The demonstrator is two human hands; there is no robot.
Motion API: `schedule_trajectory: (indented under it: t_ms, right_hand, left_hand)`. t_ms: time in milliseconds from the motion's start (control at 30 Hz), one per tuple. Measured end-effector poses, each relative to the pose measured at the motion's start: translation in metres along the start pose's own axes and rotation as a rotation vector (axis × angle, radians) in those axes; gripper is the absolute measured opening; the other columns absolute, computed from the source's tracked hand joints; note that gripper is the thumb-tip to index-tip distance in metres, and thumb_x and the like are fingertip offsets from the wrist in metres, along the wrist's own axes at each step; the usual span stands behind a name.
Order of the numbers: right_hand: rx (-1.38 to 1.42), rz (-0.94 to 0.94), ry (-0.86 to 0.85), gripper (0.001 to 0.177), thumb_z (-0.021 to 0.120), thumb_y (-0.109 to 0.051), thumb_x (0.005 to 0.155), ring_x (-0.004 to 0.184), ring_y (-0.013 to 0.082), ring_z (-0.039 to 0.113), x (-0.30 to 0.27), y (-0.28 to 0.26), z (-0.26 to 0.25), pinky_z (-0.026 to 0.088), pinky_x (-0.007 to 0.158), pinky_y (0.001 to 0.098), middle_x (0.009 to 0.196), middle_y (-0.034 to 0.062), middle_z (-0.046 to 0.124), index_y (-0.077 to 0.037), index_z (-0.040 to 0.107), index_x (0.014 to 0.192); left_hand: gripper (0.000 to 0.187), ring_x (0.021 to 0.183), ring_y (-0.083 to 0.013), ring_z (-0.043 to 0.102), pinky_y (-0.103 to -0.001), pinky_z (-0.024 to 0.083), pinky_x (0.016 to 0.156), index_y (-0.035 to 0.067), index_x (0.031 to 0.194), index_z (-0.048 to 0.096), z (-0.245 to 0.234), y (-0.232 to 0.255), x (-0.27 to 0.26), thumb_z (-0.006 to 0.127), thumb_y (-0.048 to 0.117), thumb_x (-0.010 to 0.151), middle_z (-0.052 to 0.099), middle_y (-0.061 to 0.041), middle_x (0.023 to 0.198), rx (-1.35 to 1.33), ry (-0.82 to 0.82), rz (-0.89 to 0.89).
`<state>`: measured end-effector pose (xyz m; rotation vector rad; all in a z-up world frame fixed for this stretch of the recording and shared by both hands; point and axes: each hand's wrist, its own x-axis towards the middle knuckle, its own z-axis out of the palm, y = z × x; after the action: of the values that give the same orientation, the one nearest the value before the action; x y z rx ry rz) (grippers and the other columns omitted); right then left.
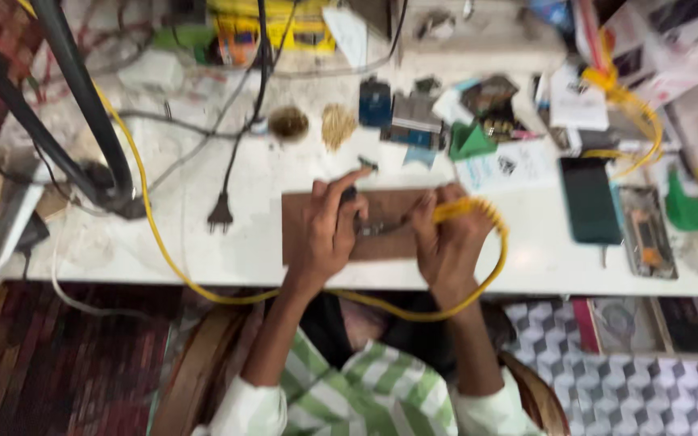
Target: The person uses a soldering iron and a small screwdriver to work on a small electronic component placed on a brown mat. They repeatedly apply the soldering iron to the component while holding it with the screwdriver, occasionally dipping the iron tip into a small container of liquid.
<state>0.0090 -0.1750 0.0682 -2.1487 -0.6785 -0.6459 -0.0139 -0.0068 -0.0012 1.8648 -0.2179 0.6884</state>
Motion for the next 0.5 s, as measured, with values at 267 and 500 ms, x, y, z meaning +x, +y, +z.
schedule_trajectory:
  t_ms: [267,500]
  right_hand:
    - [0.169,0.021,0.02,0.037,0.055,-0.014,0.108,0.06,0.0214,0.062,0.007,0.006,-0.002,0.045,0.058,0.0338,0.071,0.0091,0.058,0.001,0.06,0.074]
    - [0.135,0.014,0.008,0.037,0.057,-0.011,0.107,0.061,0.021,0.06,0.009,0.01,-0.003,0.042,0.059,0.0349,0.07,0.0093,0.057,0.001,0.061,0.073]
  left_hand:
    - [0.035,0.077,-0.0117,0.066,-0.026,0.052,0.076,0.003,0.137,0.054,-0.006,0.002,0.001,0.04,0.026,0.116,0.067,-0.004,0.083,-0.122,0.092,-0.018]
    - [0.036,0.074,-0.0131,0.062,-0.032,0.051,0.089,0.003,0.138,0.056,-0.005,-0.001,0.006,0.04,0.028,0.119,0.063,-0.005,0.078,-0.062,0.001,0.058]
